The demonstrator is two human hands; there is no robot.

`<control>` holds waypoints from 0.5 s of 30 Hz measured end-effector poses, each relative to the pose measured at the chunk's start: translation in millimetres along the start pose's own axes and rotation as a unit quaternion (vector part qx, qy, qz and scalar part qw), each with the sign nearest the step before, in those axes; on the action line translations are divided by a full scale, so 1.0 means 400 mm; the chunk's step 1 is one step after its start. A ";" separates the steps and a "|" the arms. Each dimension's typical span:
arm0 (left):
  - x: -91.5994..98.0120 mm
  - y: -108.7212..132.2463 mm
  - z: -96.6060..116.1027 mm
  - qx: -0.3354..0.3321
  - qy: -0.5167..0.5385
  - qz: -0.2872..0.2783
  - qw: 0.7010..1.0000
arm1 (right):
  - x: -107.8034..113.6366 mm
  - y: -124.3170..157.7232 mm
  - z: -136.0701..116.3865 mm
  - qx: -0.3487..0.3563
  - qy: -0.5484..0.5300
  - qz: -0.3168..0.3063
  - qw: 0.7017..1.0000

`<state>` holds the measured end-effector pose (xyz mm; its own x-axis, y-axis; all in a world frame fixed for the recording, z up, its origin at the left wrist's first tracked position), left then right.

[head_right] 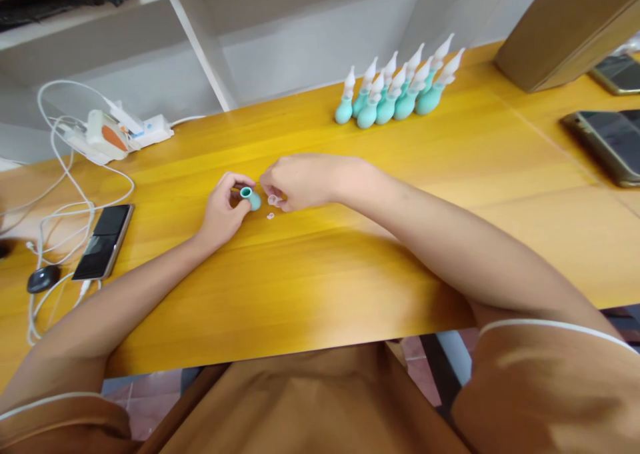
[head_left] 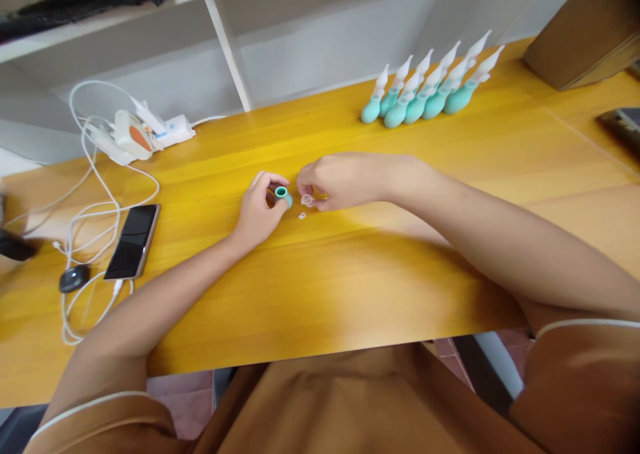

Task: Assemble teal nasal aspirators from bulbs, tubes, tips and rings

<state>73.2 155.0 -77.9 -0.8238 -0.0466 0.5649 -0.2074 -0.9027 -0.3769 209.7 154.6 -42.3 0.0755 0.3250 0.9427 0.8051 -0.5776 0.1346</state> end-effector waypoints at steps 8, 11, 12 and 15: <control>-0.001 0.001 0.002 -0.001 0.003 -0.008 1.000 | -0.004 -0.006 0.031 -0.052 0.003 0.003 0.999; 0.000 0.001 0.004 -0.003 0.001 -0.012 1.000 | -0.007 -0.008 0.032 -0.066 0.007 0.005 0.998; 0.000 0.001 0.005 -0.004 0.002 -0.012 1.000 | -0.005 -0.008 0.028 -0.064 0.007 0.007 0.998; 0.002 0.002 0.008 -0.009 0.005 -0.015 1.000 | 0.020 0.001 0.021 -0.058 0.011 0.017 0.998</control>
<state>74.0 152.9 -75.3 -0.8219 -0.0148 0.5695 -0.2417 -0.8962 -0.3721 215.5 163.4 -37.5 0.0880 0.2877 0.9537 0.7280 -0.6721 0.1355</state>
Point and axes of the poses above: each hand's wrist, its own y-axis away from the middle knuckle, its own x-axis out of the back of the hand, z = x × y, the point moved 10 cm from there along -y, towards the middle knuckle, and after that the axes turned 1 degree about -y, right-handed, at the moved point
